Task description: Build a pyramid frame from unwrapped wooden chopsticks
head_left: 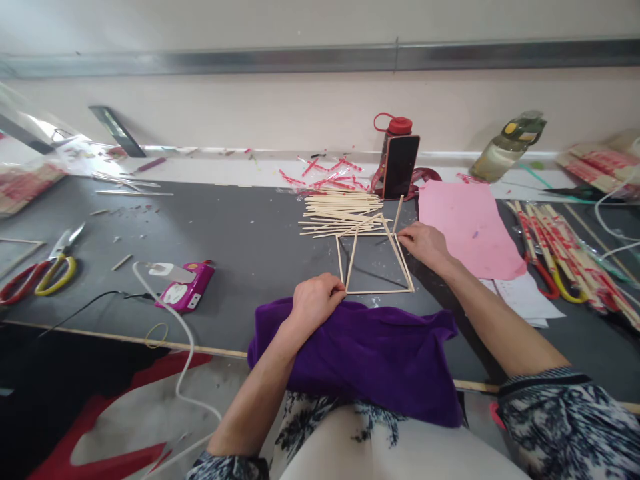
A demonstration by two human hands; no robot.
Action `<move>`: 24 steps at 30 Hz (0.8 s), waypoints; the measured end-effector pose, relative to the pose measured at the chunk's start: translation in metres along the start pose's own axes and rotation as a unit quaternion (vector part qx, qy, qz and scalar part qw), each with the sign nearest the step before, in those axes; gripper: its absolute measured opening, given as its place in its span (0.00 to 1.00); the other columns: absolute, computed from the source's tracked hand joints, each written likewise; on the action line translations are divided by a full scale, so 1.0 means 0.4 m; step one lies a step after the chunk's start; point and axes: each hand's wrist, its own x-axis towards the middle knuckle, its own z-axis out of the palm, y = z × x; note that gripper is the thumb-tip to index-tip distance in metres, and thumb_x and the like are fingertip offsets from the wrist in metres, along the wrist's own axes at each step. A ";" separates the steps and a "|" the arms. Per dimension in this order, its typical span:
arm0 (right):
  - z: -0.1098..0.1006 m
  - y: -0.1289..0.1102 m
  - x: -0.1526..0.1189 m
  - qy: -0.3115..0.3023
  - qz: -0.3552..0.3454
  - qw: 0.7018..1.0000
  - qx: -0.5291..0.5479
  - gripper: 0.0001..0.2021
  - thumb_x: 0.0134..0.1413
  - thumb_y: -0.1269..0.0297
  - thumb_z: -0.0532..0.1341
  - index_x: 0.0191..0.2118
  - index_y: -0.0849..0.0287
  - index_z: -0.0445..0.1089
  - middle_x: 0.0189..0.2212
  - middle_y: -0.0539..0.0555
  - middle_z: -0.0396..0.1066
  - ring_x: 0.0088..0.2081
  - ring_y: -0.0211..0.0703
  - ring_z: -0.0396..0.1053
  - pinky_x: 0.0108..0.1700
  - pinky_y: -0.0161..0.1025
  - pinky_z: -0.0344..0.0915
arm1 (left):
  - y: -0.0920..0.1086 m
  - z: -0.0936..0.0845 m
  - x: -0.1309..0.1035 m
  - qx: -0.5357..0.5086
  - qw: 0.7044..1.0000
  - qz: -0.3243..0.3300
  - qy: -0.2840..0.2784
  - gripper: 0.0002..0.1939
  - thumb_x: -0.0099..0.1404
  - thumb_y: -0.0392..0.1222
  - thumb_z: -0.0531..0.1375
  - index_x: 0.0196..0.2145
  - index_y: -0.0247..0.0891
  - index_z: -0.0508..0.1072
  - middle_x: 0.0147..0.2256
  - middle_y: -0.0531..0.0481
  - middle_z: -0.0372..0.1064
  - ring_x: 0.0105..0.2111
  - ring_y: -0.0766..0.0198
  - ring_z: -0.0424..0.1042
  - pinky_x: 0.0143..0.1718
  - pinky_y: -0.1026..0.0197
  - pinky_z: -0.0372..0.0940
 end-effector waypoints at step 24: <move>0.006 -0.012 -0.003 0.028 0.029 0.999 0.001 0.12 0.56 0.60 0.55 0.38 0.52 0.76 0.39 0.52 0.73 0.38 0.43 0.69 0.31 0.37 0.57 | -0.002 0.004 0.000 -0.004 1.000 0.003 0.003 0.09 0.63 0.42 0.55 0.32 0.43 0.74 0.35 0.53 0.74 0.35 0.64 0.71 0.35 0.64 0.58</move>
